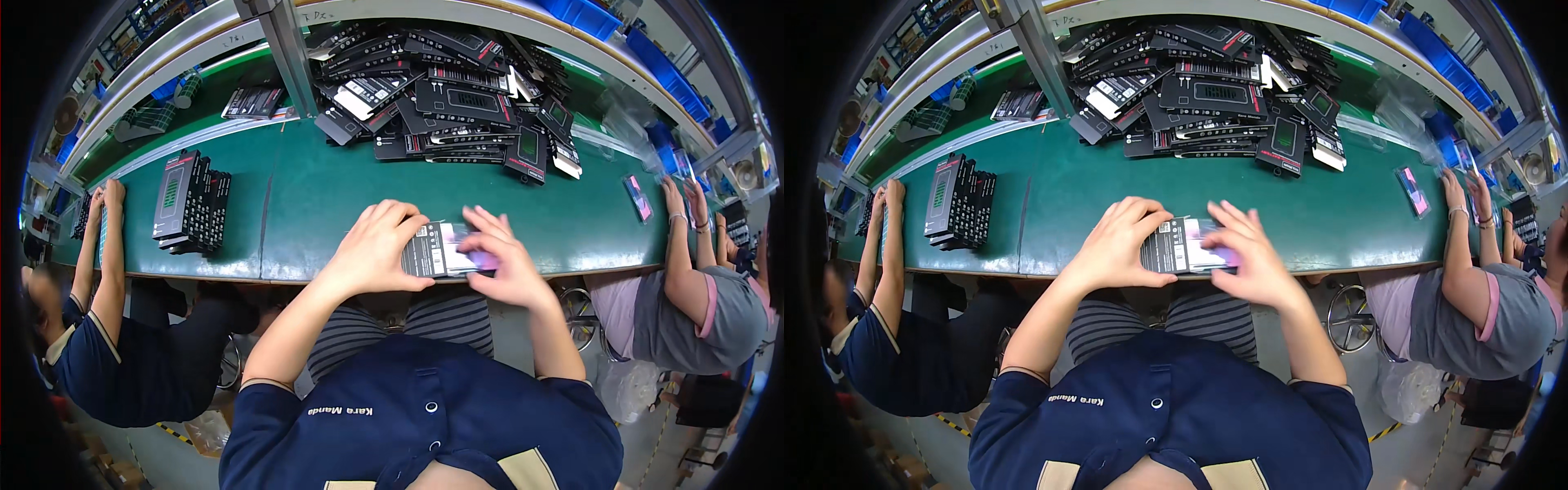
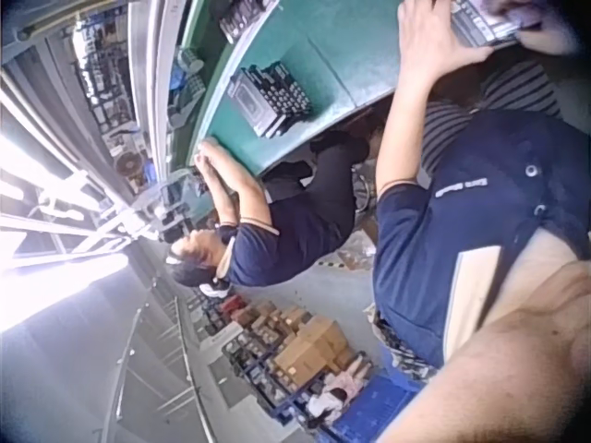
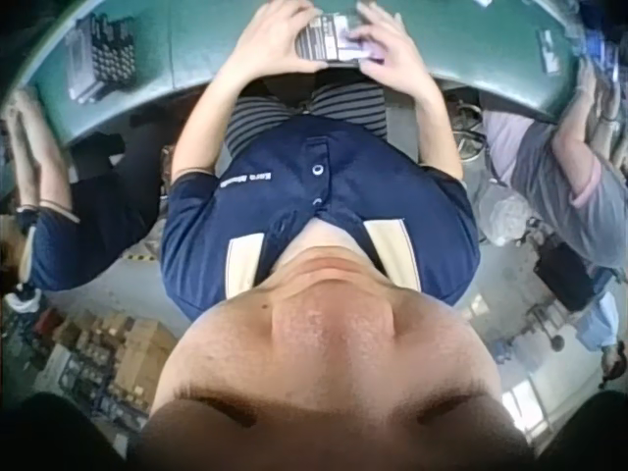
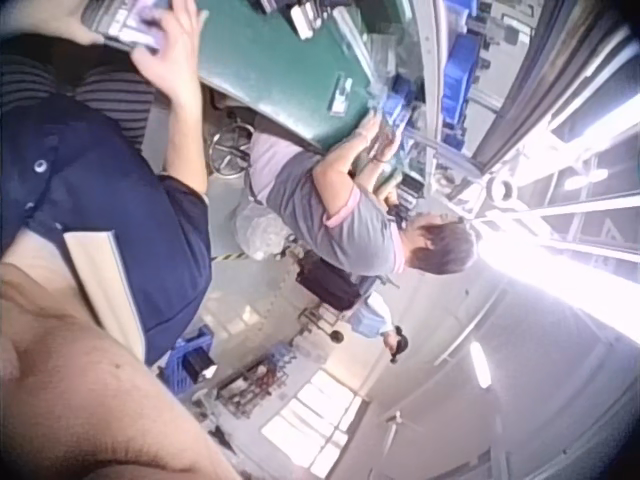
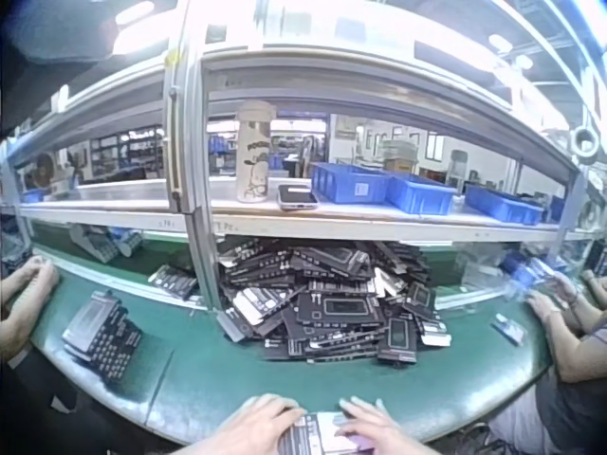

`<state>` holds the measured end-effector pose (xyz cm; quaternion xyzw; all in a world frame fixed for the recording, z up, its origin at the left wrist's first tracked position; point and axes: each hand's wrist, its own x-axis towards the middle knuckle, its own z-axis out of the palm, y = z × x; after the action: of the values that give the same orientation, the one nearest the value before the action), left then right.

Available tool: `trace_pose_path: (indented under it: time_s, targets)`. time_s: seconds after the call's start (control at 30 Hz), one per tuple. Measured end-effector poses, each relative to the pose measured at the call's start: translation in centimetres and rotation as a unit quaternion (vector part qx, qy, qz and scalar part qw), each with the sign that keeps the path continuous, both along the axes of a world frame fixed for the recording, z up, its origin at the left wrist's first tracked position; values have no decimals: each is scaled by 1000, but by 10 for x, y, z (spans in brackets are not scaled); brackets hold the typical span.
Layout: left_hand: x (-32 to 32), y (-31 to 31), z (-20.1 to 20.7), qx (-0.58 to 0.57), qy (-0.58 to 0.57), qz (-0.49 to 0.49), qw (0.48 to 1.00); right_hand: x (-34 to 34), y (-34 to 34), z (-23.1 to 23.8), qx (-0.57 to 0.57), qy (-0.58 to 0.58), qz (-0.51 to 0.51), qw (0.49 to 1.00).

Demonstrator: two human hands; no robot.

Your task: The person sits at a green assembly table and repeatedly picks up small black electronic devices. They wipe the surface of each device with a pink cloth and then place it into a clear plastic sleeve. The person stacks the packaged items on the table.

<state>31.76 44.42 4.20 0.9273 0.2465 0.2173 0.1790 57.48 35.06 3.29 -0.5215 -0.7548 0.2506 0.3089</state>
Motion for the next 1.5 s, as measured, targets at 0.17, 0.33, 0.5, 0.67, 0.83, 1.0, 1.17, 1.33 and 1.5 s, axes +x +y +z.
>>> trace_pose_path:
  time_s: [0.17,0.33,0.5,0.67,0.83,1.0,1.17,1.33,1.5]
  targets:
    - [15,-5,8,-124,-40,52,990,-50,2,-1,70,491,0,868]
    - [44,-23,-5,30,-392,144,908,-69,15,35,-183,651,5,737]
    - [39,-26,-3,-232,-596,46,767,-96,35,29,172,442,-35,880]
    - [36,-35,17,-259,-602,58,753,-105,36,20,205,442,-80,869]
    - [31,-36,10,-209,-581,52,785,-109,39,12,181,543,-30,819]
    - [14,-24,-15,-75,-514,43,853,-93,42,-27,259,355,-13,898]
    - [-10,-35,-7,-565,-542,123,610,-88,24,-6,413,135,87,896]
    - [-50,-16,-8,-280,-429,247,823,-57,62,20,333,-104,64,935]
    - [-78,-3,-2,67,-21,412,909,28,110,23,188,-449,-288,825]
